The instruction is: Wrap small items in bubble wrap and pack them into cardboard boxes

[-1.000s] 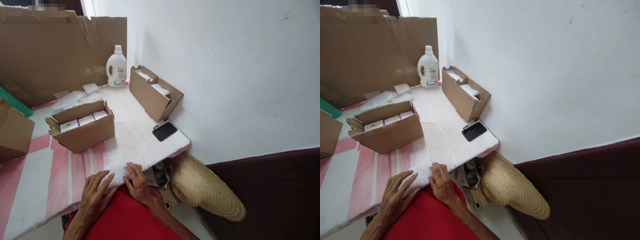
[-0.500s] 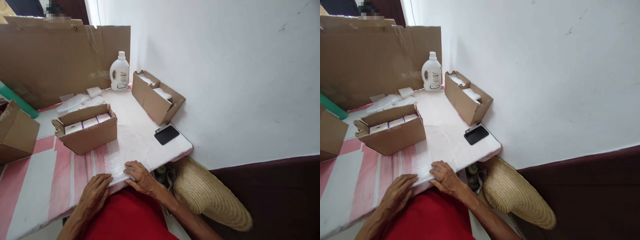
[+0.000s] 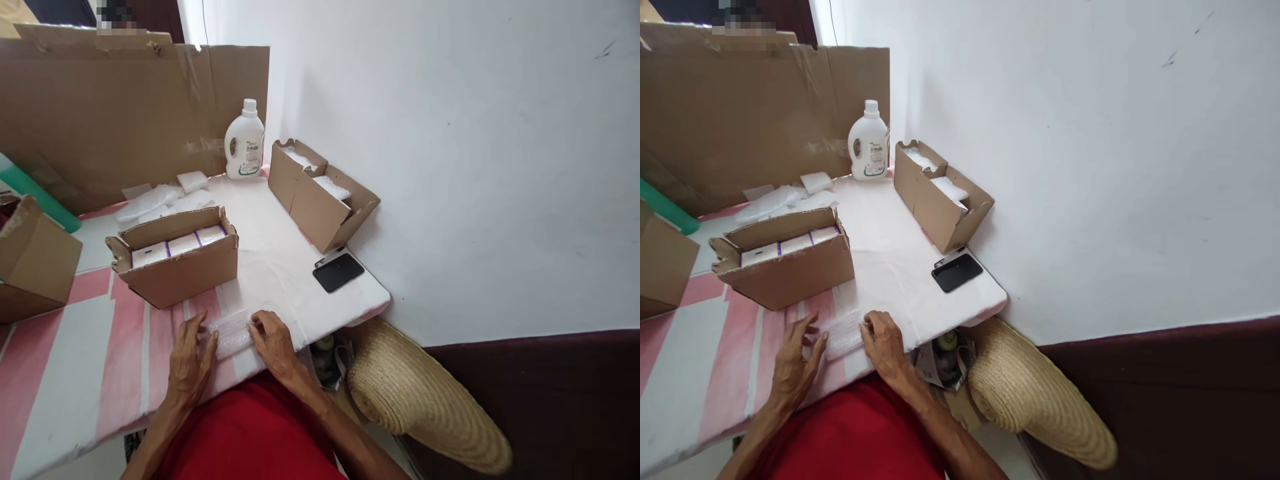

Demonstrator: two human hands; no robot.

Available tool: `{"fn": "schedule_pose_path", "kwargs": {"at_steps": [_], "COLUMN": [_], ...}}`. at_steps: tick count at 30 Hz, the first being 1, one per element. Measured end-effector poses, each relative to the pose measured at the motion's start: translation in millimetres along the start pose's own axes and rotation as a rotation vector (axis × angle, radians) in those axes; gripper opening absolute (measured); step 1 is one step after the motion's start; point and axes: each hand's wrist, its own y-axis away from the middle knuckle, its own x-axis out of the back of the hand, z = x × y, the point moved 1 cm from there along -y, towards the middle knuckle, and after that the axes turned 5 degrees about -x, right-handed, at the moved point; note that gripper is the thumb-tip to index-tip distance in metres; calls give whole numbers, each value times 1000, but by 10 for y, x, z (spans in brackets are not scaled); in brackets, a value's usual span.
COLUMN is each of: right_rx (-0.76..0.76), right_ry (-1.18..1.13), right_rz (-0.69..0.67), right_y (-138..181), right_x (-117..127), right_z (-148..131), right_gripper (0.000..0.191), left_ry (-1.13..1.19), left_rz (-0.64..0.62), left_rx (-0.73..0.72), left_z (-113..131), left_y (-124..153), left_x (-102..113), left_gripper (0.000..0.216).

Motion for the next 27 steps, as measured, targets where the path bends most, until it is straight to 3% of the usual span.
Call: {"fn": "schedule_pose_path", "kwargs": {"at_steps": [2, 4, 6, 10, 12, 16, 19, 22, 25, 27], "right_rx": [4, 19, 104, 363, 397, 458, 520, 620, 689, 733], "right_ry": [49, 132, 222, 304, 320, 300, 326, 370, 346, 331], "right_rz": [11, 66, 102, -132, -249, -350, -339, -278, -165, -61], "right_y": [17, 49, 90, 153, 147, 86, 28, -90, -332, -582], "right_x": [1, 2, -6, -12, 35, 149, 142, 168, 437, 715], "right_z": [-22, -71, -130, -130, -48, 105, 122, 3, -341, -697], "right_gripper": [10, 18, 35, 66, 71, 73, 64, 26, 15, 17], "left_ry": [-151, -257, -331, -418, -425, -307, -176, -112, -107, -158], "left_rz": [42, -51, -166, -213, -223, -183, -104, -130, -135, -51], "left_rx": [-219, -399, -489, -526, -525, -542, -595, -630, -624, -652], "left_z": [32, 44, 20, -70, -97, -124, -149, -89, 130, 314], "left_y": [49, 132, 223, 313, 293, 214, 155, 3, -327, -644], "left_x": [-47, -134, -243, -387, -382, -257, -154, -35, 244, 544], "left_gripper": [47, 53, 60, 68, 67, 66, 64, 50, 37, 27]}}
